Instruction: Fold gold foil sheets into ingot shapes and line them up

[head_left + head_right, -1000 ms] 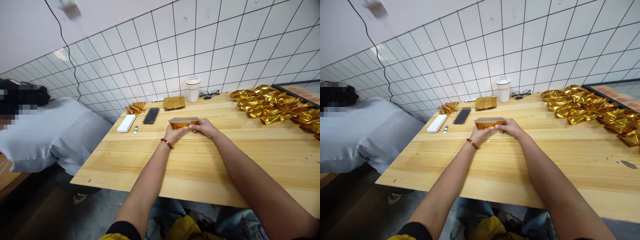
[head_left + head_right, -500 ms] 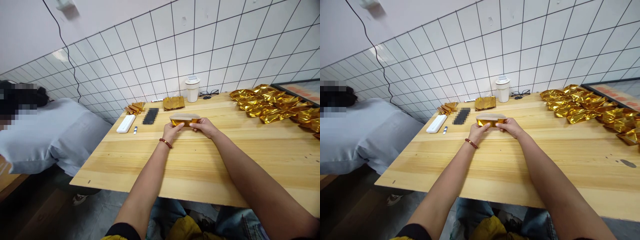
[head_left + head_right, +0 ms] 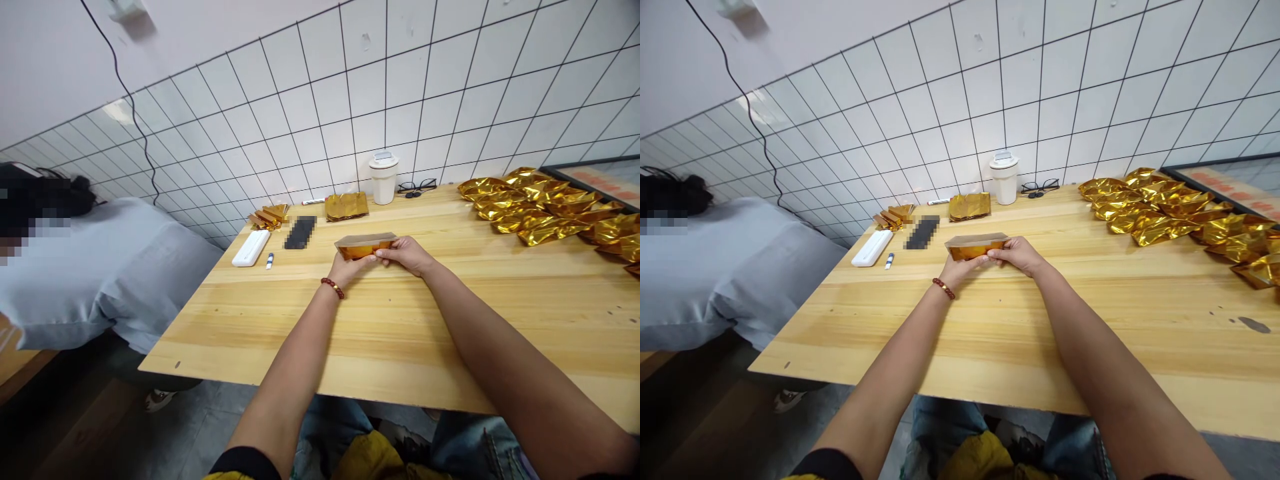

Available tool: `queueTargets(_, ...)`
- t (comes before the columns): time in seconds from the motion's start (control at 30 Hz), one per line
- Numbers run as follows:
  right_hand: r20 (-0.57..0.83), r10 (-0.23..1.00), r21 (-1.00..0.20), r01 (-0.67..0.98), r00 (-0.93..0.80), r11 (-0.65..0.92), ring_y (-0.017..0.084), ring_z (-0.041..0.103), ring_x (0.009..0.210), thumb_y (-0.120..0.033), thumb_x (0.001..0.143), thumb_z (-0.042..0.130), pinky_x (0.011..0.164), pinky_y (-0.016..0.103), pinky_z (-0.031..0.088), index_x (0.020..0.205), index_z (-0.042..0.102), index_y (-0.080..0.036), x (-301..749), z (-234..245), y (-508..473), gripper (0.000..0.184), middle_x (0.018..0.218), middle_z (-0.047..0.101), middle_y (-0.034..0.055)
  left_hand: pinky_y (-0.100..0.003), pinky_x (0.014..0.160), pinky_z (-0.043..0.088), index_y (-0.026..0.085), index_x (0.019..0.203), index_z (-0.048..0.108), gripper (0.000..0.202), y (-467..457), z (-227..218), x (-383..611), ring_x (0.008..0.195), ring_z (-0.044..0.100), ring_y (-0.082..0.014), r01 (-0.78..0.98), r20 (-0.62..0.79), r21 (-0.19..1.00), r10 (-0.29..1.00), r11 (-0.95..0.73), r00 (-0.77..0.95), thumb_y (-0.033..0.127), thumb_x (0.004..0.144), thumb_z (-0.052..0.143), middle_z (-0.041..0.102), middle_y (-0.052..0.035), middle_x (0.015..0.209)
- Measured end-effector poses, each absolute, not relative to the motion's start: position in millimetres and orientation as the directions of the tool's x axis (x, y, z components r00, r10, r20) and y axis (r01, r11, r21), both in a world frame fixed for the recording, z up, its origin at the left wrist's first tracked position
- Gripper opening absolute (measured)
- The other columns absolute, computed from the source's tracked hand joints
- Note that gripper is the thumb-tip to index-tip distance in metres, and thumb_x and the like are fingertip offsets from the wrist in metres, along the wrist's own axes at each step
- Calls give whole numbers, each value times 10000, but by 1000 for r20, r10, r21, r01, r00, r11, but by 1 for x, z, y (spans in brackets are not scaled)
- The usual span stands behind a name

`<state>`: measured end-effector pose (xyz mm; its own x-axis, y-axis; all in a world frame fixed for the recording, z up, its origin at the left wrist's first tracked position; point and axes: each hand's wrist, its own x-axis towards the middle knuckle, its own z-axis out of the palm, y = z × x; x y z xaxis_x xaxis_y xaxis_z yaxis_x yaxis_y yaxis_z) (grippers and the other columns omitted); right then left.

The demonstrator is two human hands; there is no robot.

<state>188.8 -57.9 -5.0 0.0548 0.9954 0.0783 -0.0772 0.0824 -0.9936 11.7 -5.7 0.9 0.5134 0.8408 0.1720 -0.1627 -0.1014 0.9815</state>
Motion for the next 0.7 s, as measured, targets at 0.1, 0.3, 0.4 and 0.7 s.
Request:
queueTargets(0.1, 77, 996, -991, -108, 43, 81, 109, 568, 527, -559, 481, 918, 563, 271, 477, 662, 732, -160, 188, -4, -58, 476, 624, 694, 24, -400, 907, 533, 117, 895, 768, 544, -4, -3, 12, 907, 706, -251, -200, 165, 977, 860, -75, 483, 422, 484, 952, 773, -124, 957)
queueTargets(0.3, 77, 993, -984, -155, 94, 91, 100, 541, 491, -544, 474, 929, 521, 257, 453, 676, 717, -161, 188, -2, -59, 482, 592, 672, 16, -291, 675, 503, 115, 775, 775, 466, -1, 0, 10, 673, 643, -163, -201, 88, 979, 926, -13, 368, 429, 475, 945, 737, -59, 720)
queueTargets(0.4, 70, 990, -983, -160, 124, 89, 104, 539, 488, -520, 463, 940, 513, 260, 443, 676, 714, -160, 189, -1, -59, 476, 583, 666, 16, -248, 580, 439, 121, 655, 722, 420, 2, 2, 10, 555, 552, -98, -281, 45, 959, 964, 31, 261, 413, 455, 948, 669, -18, 607)
queueTargets(0.7, 91, 988, -979, -173, 121, 111, 114, 560, 522, -482, 478, 944, 571, 285, 481, 742, 742, -164, 190, -3, -59, 460, 617, 681, 12, -234, 569, 413, 126, 649, 698, 456, 4, 3, 8, 534, 527, -80, -249, 45, 968, 949, 36, 312, 446, 439, 946, 651, -7, 581)
